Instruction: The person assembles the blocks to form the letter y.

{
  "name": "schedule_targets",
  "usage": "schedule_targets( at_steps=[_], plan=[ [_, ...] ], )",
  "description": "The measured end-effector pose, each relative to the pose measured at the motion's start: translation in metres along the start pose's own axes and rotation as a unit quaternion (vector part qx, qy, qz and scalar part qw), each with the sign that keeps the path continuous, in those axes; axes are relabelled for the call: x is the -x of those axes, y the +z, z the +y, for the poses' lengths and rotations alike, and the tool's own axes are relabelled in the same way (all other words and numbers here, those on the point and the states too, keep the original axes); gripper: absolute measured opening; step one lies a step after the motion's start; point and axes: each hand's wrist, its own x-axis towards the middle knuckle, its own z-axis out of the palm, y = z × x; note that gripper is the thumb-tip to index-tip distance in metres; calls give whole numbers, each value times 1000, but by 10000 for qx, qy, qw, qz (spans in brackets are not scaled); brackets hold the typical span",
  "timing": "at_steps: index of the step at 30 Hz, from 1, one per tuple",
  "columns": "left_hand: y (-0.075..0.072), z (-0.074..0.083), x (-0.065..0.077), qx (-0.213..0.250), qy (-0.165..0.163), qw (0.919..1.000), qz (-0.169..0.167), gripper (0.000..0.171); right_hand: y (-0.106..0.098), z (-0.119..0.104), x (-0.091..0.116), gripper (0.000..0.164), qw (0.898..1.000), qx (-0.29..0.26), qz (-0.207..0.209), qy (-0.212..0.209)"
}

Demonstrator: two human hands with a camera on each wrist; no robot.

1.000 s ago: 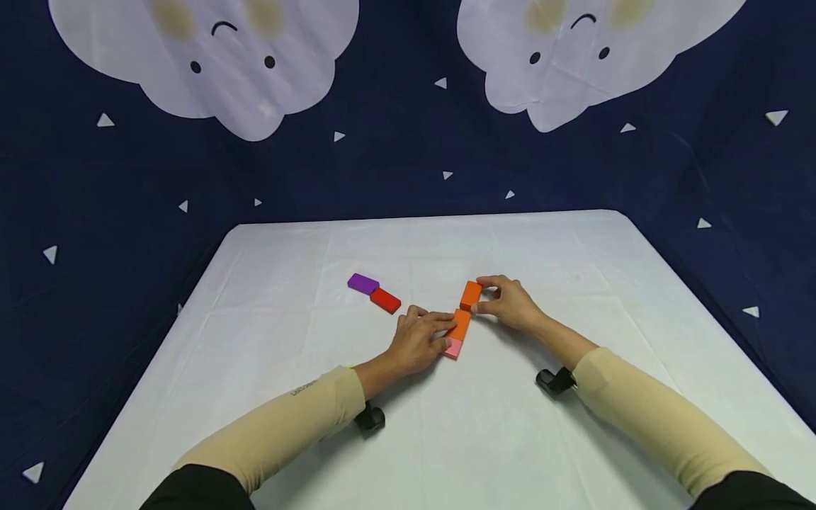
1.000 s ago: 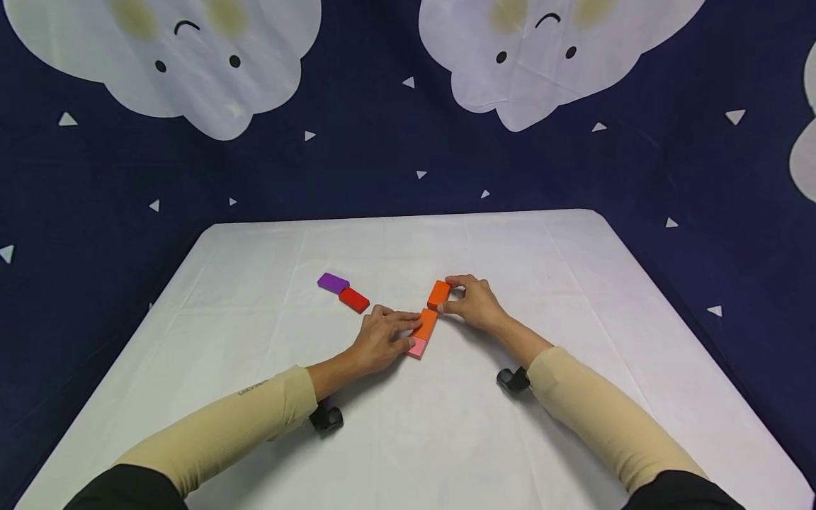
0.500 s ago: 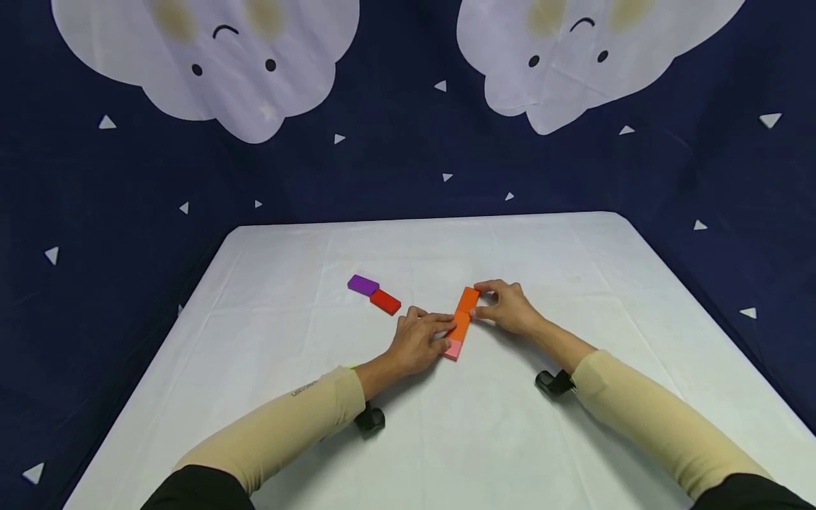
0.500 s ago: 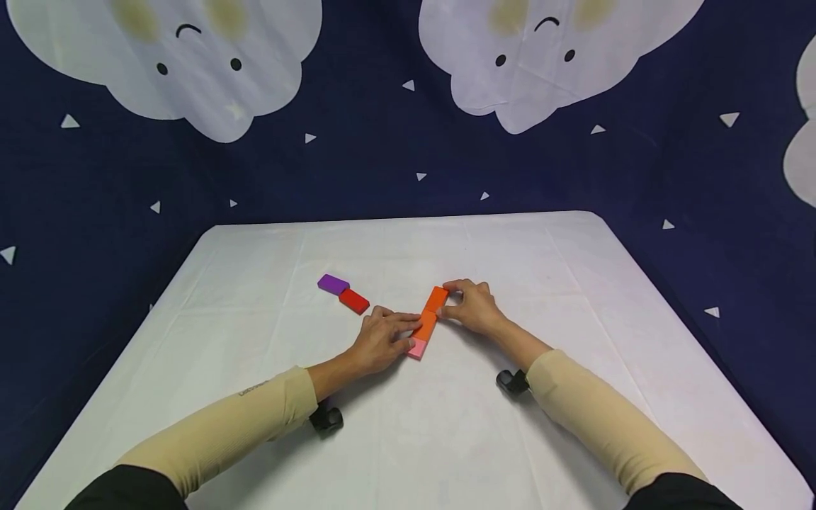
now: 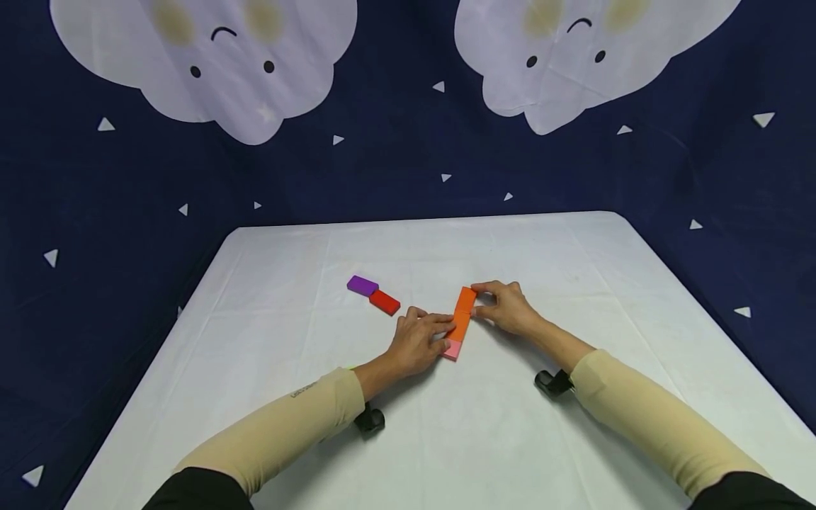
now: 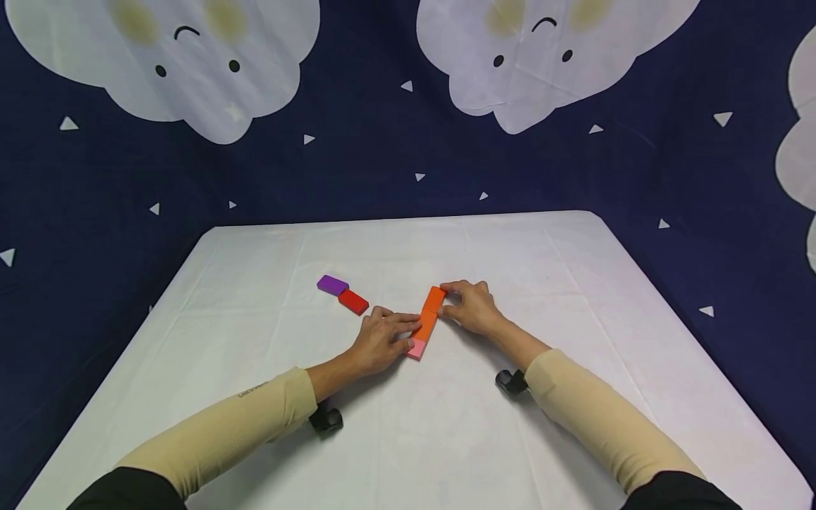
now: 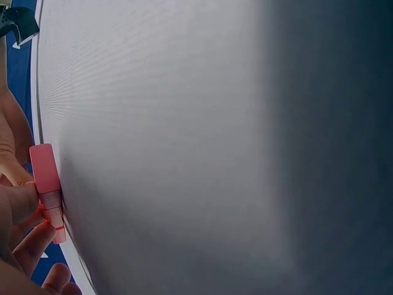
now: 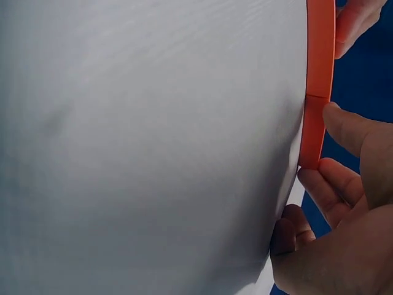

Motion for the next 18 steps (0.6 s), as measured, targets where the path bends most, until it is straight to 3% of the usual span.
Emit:
schedule_targets(
  at_steps=[18],
  plan=[
    [-1,0,0,-223,94,9997,-52,37,0,-4,0,53,9998,189,38,-43]
  ],
)
